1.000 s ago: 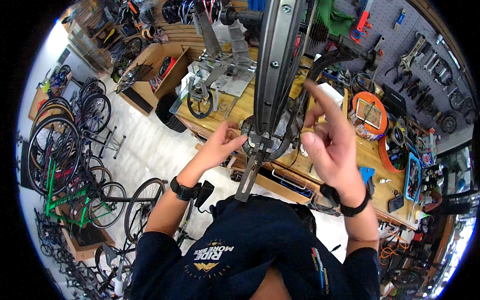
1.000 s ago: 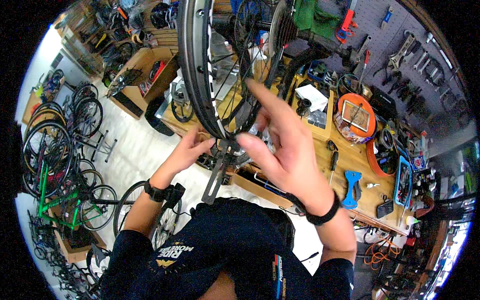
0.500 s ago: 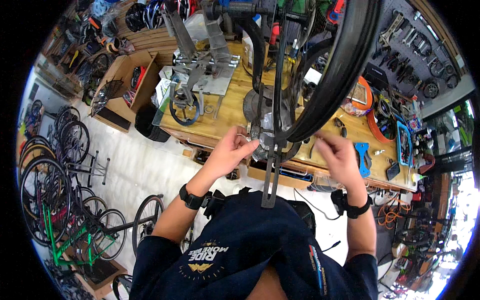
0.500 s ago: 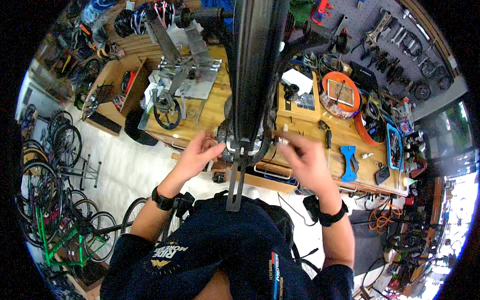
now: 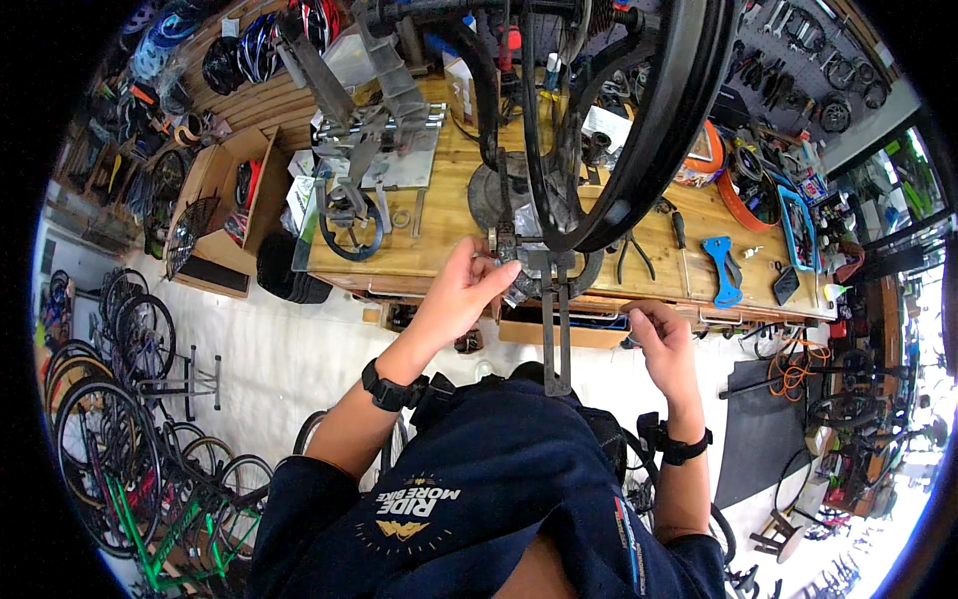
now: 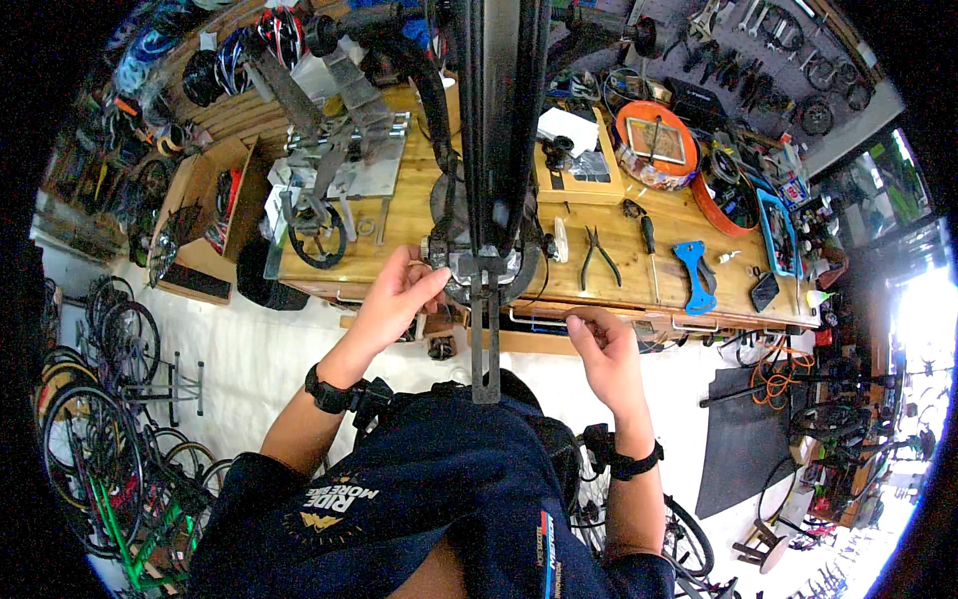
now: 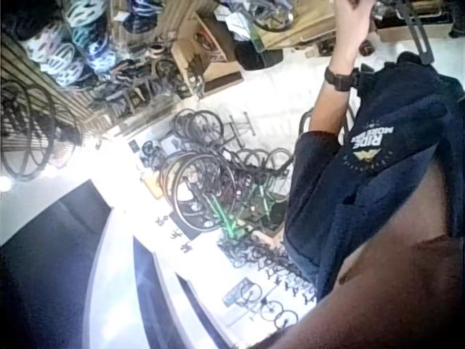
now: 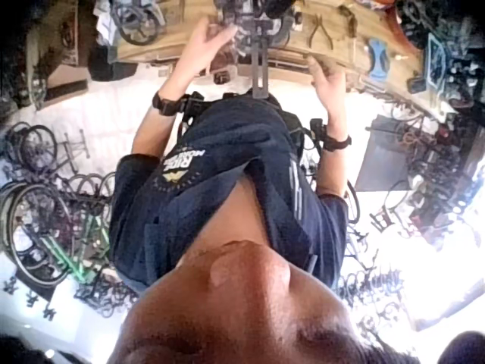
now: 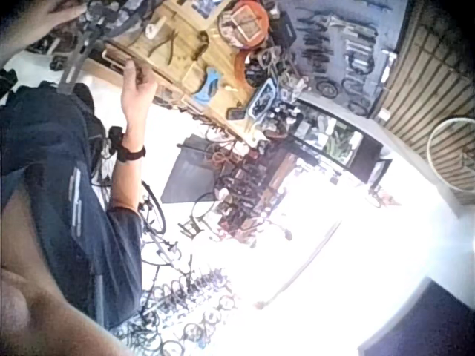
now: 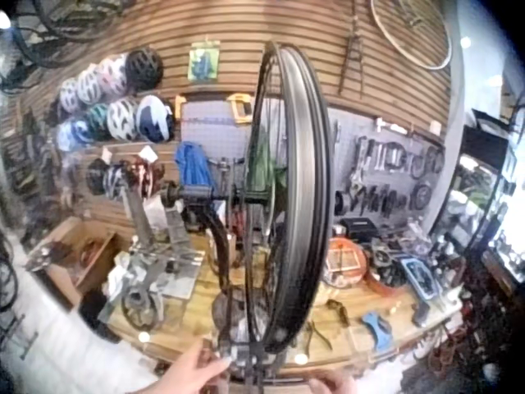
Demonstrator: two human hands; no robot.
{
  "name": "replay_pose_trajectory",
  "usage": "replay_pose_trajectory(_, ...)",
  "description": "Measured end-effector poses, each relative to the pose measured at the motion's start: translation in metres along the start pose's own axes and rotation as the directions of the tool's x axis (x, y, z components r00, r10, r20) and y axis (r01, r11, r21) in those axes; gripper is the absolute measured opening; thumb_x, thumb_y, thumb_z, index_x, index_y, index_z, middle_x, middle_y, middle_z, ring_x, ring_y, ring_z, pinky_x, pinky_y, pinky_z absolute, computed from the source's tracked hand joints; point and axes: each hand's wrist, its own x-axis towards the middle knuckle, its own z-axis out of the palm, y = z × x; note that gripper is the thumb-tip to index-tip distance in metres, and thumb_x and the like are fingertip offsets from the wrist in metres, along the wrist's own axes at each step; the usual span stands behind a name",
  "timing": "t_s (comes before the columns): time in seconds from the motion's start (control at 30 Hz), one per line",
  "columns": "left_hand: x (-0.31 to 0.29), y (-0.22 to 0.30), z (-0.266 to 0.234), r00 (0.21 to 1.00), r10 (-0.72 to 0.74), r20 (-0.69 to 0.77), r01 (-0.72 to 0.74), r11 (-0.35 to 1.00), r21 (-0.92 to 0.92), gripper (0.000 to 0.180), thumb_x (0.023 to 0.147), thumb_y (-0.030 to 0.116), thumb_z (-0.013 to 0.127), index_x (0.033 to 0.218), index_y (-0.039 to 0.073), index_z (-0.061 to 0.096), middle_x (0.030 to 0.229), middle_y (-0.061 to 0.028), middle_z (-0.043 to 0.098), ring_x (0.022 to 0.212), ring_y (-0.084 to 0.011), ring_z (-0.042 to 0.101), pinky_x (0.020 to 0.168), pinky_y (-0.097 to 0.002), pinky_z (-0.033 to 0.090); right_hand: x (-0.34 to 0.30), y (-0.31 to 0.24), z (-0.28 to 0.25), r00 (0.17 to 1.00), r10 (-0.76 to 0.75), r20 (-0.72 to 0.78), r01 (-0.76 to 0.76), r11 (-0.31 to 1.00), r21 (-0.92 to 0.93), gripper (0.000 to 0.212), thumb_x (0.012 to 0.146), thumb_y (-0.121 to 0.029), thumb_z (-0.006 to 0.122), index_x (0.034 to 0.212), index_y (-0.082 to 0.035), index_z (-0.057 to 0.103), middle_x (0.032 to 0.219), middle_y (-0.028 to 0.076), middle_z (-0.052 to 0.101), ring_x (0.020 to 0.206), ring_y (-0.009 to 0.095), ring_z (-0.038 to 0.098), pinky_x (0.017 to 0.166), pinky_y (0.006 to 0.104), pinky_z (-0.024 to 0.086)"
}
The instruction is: The person uses a spoke wrench to adjust the tension of spokes on a bicycle wheel while it is mounted on a truing stand, spinning the wheel to check its alignment.
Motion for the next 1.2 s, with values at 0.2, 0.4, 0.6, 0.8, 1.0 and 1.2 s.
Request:
replay_pose_trajectory(0.2, -0.001, 0.0, 0.001, 0.996, 0.063, -0.062, -0.057, 0.994, 0.092, 0.045, 0.092, 0.026, 0.07, 0.114, -0.003, 0.043, 0.086, -0.0074, 0.058, 0.074, -0.012, 0.057, 0.063, -0.0276, 0.048, 0.005, -0.014, -0.008, 0.994, 0.1, 0.05, -0.101, 0.995, 0.022, 0.02, 0.096, -0.017, 0.061, 0.101, 0.002, 0.065, 0.071, -0.006, 0.053, 0.059, 0.002, 0.04, 0.051, 0.0206, 0.033)
replay_pose_trajectory(0.4, 0.013, 0.053, -0.012, 0.917, 0.393, 0.066, -0.356, 0.733, 0.579, 0.069, 0.091, 0.039, 0.067, 0.137, -0.004, 0.038, 0.126, -0.0208, 0.054, 0.116, -0.027, 0.055, 0.098, -0.0359, 0.044, 0.035, -0.031, -0.018, 0.997, 0.048, 0.065, -0.049, 0.999, 0.009, 0.023, 0.095, -0.021, 0.062, 0.103, 0.0, 0.064, 0.072, -0.005, 0.054, 0.057, 0.002, 0.043, 0.05, 0.0208, 0.034)
replay_pose_trajectory(0.6, 0.04, 0.118, -0.003, 0.951, 0.147, 0.274, -0.195, 0.968, 0.157, 0.076, 0.1, 0.06, 0.028, 0.147, 0.0, 0.031, 0.143, -0.0242, 0.044, 0.13, -0.0302, 0.047, 0.111, -0.0385, 0.035, 0.061, -0.032, -0.023, 0.992, 0.01, 0.126, -0.003, 0.998, -0.057, 0.024, 0.096, -0.022, 0.061, 0.106, -0.001, 0.065, 0.072, -0.006, 0.052, 0.056, 0.002, 0.042, 0.049, 0.0205, 0.033)
replay_pose_trajectory(0.8, 0.059, 0.102, -0.001, 0.912, -0.014, 0.411, -0.063, 0.983, 0.174, 0.098, 0.089, 0.076, 0.037, 0.144, -0.004, 0.034, 0.139, -0.0266, 0.048, 0.128, -0.026, 0.049, 0.107, -0.0325, 0.036, 0.071, -0.021, -0.033, 0.984, 0.048, 0.174, -0.042, 0.998, -0.038, 0.021, 0.098, -0.019, 0.056, 0.107, -0.002, 0.065, 0.066, -0.008, 0.043, 0.053, 0.001, 0.038, 0.047, 0.0188, 0.029)
replay_pose_trajectory(1.0, 0.084, 0.089, -0.018, 0.832, 0.138, 0.537, -0.245, 0.961, 0.132, 0.122, 0.073, 0.09, 0.043, 0.138, -0.013, 0.041, 0.133, -0.0367, 0.048, 0.127, -0.0386, 0.049, 0.109, -0.0413, 0.035, 0.071, -0.006, -0.038, 0.977, 0.133, 0.166, -0.106, 0.981, -0.164, 0.022, 0.1, -0.02, 0.054, 0.109, -0.002, 0.063, 0.065, -0.008, 0.039, 0.053, 0.001, 0.035, 0.048, 0.019, 0.027)
replay_pose_trajectory(1.2, 0.094, 0.129, -0.008, 0.856, 0.287, 0.431, -0.331, 0.943, 0.03, 0.079, 0.095, 0.061, 0.044, 0.128, -0.011, 0.046, 0.112, -0.0234, 0.063, 0.099, -0.0231, 0.063, 0.082, -0.0288, 0.047, 0.07, 0.014, -0.046, 0.96, 0.214, 0.178, -0.188, 0.97, -0.152, 0.022, 0.101, -0.019, 0.053, 0.108, -0.001, 0.062, 0.065, -0.008, 0.038, 0.052, 0.001, 0.032, 0.047, 0.0195, 0.024)
